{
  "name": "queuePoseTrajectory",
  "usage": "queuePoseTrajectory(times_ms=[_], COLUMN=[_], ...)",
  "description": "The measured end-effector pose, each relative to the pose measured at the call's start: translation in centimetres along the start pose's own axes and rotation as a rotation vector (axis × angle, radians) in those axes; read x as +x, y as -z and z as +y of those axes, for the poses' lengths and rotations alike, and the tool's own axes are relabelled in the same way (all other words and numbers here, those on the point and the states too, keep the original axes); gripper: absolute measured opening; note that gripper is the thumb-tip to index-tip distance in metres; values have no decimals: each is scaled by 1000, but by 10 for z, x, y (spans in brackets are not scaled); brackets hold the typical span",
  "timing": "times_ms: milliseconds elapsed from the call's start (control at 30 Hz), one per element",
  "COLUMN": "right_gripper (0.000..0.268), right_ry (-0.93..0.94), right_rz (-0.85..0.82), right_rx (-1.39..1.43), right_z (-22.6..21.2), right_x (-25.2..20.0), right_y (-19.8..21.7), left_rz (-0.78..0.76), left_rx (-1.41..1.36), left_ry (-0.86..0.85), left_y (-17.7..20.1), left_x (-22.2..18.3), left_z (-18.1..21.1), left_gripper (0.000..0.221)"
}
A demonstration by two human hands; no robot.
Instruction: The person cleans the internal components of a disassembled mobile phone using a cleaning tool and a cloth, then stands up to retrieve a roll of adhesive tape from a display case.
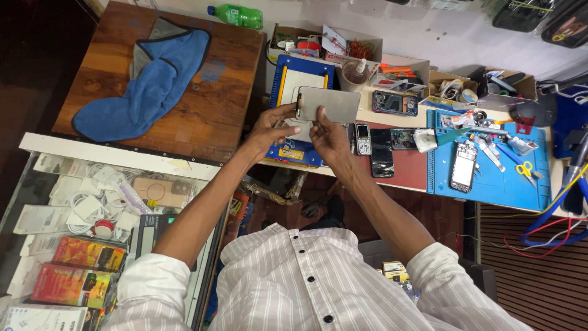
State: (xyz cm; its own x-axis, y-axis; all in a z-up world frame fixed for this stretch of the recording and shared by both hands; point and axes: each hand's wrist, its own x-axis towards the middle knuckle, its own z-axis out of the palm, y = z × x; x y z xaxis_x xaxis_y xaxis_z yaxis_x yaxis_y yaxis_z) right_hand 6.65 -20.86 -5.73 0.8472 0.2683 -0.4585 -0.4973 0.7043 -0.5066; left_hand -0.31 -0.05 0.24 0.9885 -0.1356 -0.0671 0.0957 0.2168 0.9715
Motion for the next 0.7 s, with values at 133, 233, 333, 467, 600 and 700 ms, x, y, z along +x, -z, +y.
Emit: queuePoseTrajectory(times_ms=[133, 233, 333, 467, 600, 700], right_gripper=[28, 37, 47, 51, 41, 33], right_ry=[17, -10, 97, 300, 269, 181], right_rz=[-6, 78, 226, 39, -120, -249], right_rx=[-79, -262, -292, -471, -966, -1195], right_z=[9, 1, -13, -42, -65, -59], right_x=[-17, -34, -32, -19, -23, -29], right_y=[-18, -32, -27, -10, -26, -40], left_rz=[239, 321, 331, 217, 53, -15], left_rx=[9, -46, -143, -64, 132, 179], left_ry=[-6, -34, -51, 71, 220, 241], left_y=[-7, -4, 10, 37, 53, 53], left_x=[12, 20, 28, 44, 63, 78], left_z=[-12, -15, -11, 6, 24, 27], left_gripper=[50, 36, 26, 21, 23, 24])
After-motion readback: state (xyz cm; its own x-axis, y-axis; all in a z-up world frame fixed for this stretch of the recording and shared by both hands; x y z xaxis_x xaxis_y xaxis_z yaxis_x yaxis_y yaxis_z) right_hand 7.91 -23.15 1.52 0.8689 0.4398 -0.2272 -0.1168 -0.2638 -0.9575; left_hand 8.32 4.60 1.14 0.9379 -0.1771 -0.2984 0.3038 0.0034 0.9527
